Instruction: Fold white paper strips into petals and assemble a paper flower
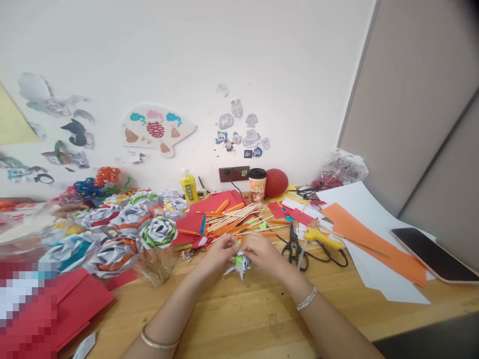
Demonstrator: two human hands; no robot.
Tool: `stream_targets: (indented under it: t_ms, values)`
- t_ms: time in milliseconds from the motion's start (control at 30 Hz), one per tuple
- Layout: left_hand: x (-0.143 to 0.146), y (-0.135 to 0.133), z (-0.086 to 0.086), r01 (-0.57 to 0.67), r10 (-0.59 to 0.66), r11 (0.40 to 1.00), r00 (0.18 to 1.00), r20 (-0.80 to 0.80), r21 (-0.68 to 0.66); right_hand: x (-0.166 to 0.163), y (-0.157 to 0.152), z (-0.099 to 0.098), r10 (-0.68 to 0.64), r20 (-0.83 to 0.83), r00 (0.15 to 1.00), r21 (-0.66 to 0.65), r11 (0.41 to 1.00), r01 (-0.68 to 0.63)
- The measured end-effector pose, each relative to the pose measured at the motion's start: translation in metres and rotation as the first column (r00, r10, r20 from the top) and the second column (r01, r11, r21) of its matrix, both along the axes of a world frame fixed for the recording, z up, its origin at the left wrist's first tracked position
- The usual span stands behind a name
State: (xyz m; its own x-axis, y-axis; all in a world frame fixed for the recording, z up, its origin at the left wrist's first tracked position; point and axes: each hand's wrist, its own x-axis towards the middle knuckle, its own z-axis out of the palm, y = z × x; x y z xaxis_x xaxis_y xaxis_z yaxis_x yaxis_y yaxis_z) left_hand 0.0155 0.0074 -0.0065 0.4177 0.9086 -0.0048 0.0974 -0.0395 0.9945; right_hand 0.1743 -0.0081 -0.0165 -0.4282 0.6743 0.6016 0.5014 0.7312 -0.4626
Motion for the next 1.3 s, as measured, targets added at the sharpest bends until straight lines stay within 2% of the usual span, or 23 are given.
stream_targets:
  t_ms: [167, 267, 367, 533, 633, 733, 867, 1000, 1067, 1167, 1300]
  values:
    - [0.000, 0.005, -0.001, -0.033, 0.034, 0.999, 0.999, -0.025, 0.036, 0.001, 0.002, -0.004, -0.028, 0.033, 0.999, 0.006, 1.000, 0.028]
    - [-0.002, 0.008, -0.002, -0.037, 0.037, 0.999, 0.999, -0.038, 0.017, 0.005, 0.005, -0.005, 0.053, 0.077, 0.996, 0.041, 0.998, -0.056]
    - [-0.003, 0.010, -0.002, -0.019, 0.022, 0.999, 0.996, -0.082, 0.037, 0.009, 0.004, 0.000, 0.111, 0.100, 0.989, 0.009, 0.994, -0.112]
    - [-0.003, 0.014, -0.009, -0.067, 0.077, 0.992, 0.993, -0.085, 0.108, 0.004, -0.006, 0.008, 0.037, 0.097, 0.995, -0.049, 0.998, -0.033]
    - [-0.002, 0.015, -0.014, -0.094, 0.098, 0.993, 0.993, -0.059, 0.075, -0.002, -0.009, 0.006, -0.001, 0.146, 0.989, -0.004, 1.000, 0.002]
    - [-0.002, 0.013, -0.015, -0.093, 0.095, 0.995, 0.994, -0.057, 0.039, -0.005, -0.008, 0.002, 0.002, 0.213, 0.977, 0.072, 0.997, -0.018]
    - [-0.001, 0.013, -0.013, -0.135, 0.150, 0.979, 0.984, -0.091, 0.153, -0.006, -0.008, 0.001, -0.054, 0.184, 0.982, 0.079, 0.996, 0.040]
    - [0.000, 0.017, -0.018, -0.246, 0.287, 0.916, 0.954, -0.088, 0.318, -0.010, -0.013, 0.004, -0.099, 0.130, 0.987, -0.002, 0.995, 0.101]
    - [0.001, 0.017, -0.020, -0.289, 0.322, 0.909, 0.944, -0.067, 0.301, -0.011, -0.014, 0.004, -0.101, 0.157, 0.982, -0.019, 0.994, 0.106]
    - [0.002, 0.015, -0.019, -0.303, 0.314, 0.932, 0.949, -0.024, 0.199, -0.010, -0.014, 0.005, -0.087, 0.164, 0.983, -0.012, 0.996, 0.091]
    - [0.001, 0.014, -0.012, -0.302, 0.298, 0.943, 0.953, 0.052, 0.142, -0.006, -0.012, 0.007, -0.123, 0.046, 0.991, 0.019, 0.992, 0.122]
